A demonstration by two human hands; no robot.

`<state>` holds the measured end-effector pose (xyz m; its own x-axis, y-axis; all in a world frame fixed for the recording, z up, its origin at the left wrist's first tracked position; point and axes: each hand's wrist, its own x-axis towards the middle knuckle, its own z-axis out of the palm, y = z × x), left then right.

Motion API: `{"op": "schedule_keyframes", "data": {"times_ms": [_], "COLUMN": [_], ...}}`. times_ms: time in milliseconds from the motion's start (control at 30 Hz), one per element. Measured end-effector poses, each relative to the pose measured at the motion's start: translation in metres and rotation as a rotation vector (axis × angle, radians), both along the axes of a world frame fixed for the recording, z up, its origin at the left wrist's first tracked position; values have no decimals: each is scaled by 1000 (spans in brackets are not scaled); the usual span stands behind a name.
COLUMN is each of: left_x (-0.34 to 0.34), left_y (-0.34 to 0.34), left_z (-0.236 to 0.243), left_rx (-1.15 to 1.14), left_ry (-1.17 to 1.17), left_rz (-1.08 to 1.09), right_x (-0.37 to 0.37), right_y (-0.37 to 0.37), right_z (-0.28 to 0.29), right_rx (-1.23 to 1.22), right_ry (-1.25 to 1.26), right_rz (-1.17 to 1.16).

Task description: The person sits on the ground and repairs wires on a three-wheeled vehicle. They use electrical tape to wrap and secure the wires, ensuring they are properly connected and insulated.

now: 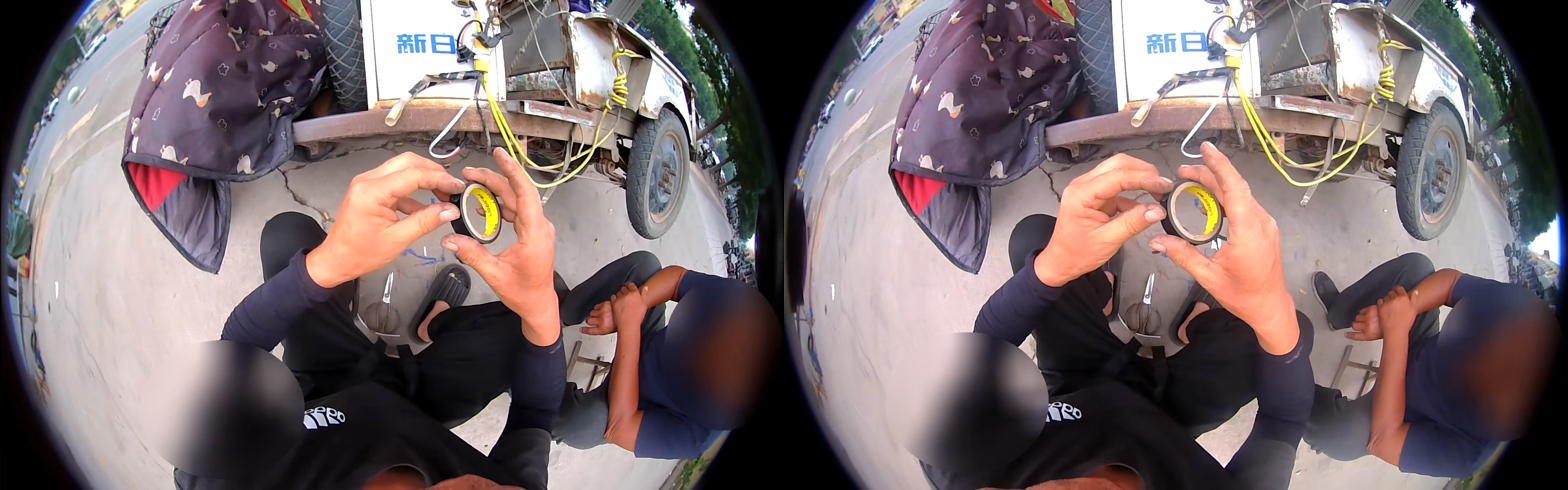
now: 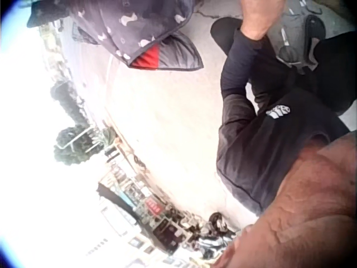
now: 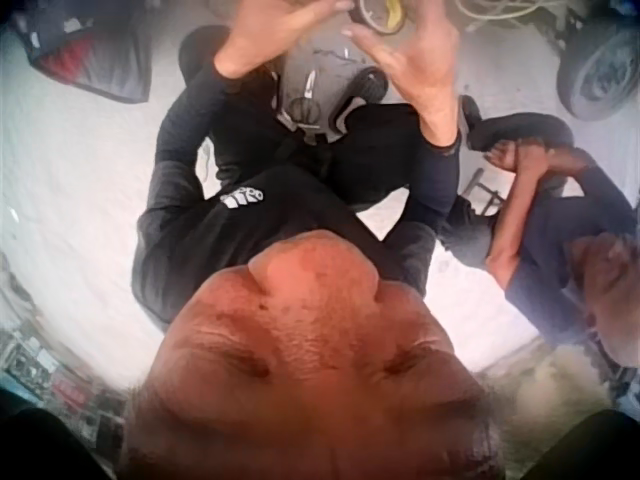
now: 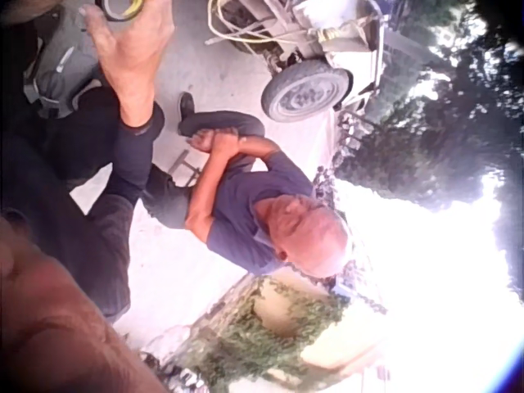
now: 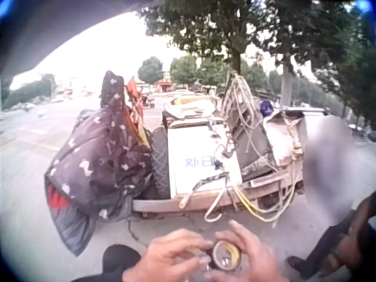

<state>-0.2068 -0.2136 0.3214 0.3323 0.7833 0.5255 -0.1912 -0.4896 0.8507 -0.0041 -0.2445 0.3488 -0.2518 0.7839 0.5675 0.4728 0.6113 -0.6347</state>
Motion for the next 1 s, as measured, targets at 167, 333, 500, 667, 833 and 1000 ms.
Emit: {"op": "schedule_keyframes", "data": {"times_ms": [167,333,500,667,833,1000], "left_x": [46,108,145,170,171,172], "left_y": [117,247,344,401,425,452], "left_z": [-9,-30,-94,-124,-125,-122], "left_rx": [-45,4,-271,31,-561,-785], "left_ry": [-58,79,62,339,59,-158], "left_rz": [-38,96,15,200,-106,-339], "right_x": [37,76,106,127,141,156], "right_y": [95,224,319,372,401,428], "right_z": [-2,-21,-93,-117,-127,-127], "right_rx": [-96,-292,-403,-425,-608,-608], "right_ry": [69,228,183,206,508,636], "right_rz": [-42,-180,-301,-297,-42,113]}}
